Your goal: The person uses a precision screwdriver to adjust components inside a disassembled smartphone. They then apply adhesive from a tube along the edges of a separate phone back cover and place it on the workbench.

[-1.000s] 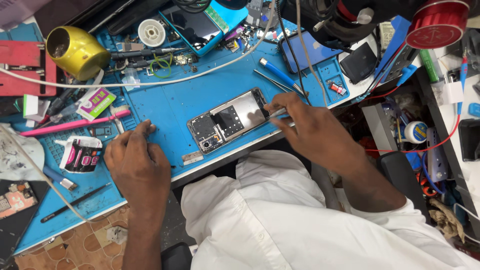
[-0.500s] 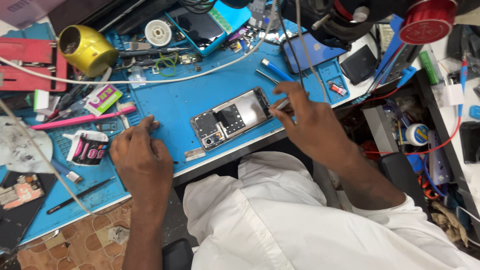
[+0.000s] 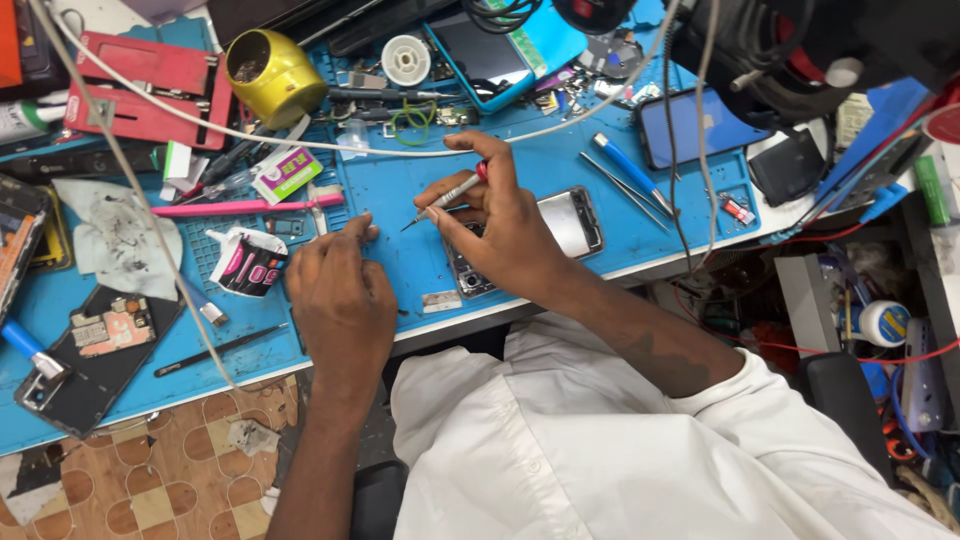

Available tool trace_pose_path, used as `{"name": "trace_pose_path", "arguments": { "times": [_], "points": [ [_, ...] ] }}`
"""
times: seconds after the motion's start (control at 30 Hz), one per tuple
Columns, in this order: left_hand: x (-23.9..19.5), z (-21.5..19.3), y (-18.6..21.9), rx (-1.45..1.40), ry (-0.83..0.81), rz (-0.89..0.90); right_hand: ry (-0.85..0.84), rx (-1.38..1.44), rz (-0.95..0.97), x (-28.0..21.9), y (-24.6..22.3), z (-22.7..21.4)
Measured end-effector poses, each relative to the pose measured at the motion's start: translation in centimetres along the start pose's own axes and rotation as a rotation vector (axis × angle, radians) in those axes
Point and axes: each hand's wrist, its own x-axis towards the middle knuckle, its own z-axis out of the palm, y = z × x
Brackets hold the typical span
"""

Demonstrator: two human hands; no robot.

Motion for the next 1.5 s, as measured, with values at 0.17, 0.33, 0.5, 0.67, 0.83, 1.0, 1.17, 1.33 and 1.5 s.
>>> {"name": "trace_pose_path", "arguments": {
  "times": [0.17, 0.33, 0.5, 0.67, 0.83, 1.0, 1.17, 1.33, 1.5],
  "points": [
    [0.1, -0.1, 0.1, -0.006, -0.001, 0.000, -0.025, -0.015, 0.000, 0.6, 0.1, 0.9],
    [0.2, -0.2, 0.0, -0.013, -0.010, 0.000, -0.029, -0.009, -0.001, 0.6, 0.3, 1.2],
    [0.2, -0.2, 0.0, -0.003, -0.014, 0.000, -0.036, -0.012, 0.013, 0.5, 0.2, 1.2],
    [0.1, -0.1, 0.0, -0.002, -0.010, -0.001, -0.035, 0.028, -0.005, -0.2, -0.4, 0.3],
    [0.2, 0.0, 0.1, 0.010, 0.002, 0.005, 0.058, 0.127, -0.015, -2.5, -0.2, -2.0],
    [0.1, 0.0, 0.5, 0.009, -0.026, 0.068, 0.303, -0.002, -0.147, -5.9, 0.8, -6.2],
    [-0.2, 0.5, 0.5, 0.062, -0.054, 0.105, 0.420, -0.267, -0.247, -8.1, 1.8, -10.1],
    [-0.7, 0.7, 0.2, 0.071, -0.072, 0.083, 0.424, -0.265, -0.216, -9.0, 2.5, -10.9],
    [-1.0, 0.9, -0.3, 0.078, -0.079, 0.089, 0.404, -0.275, -0.211, -9.4, 2.8, -10.8]
  ]
}}
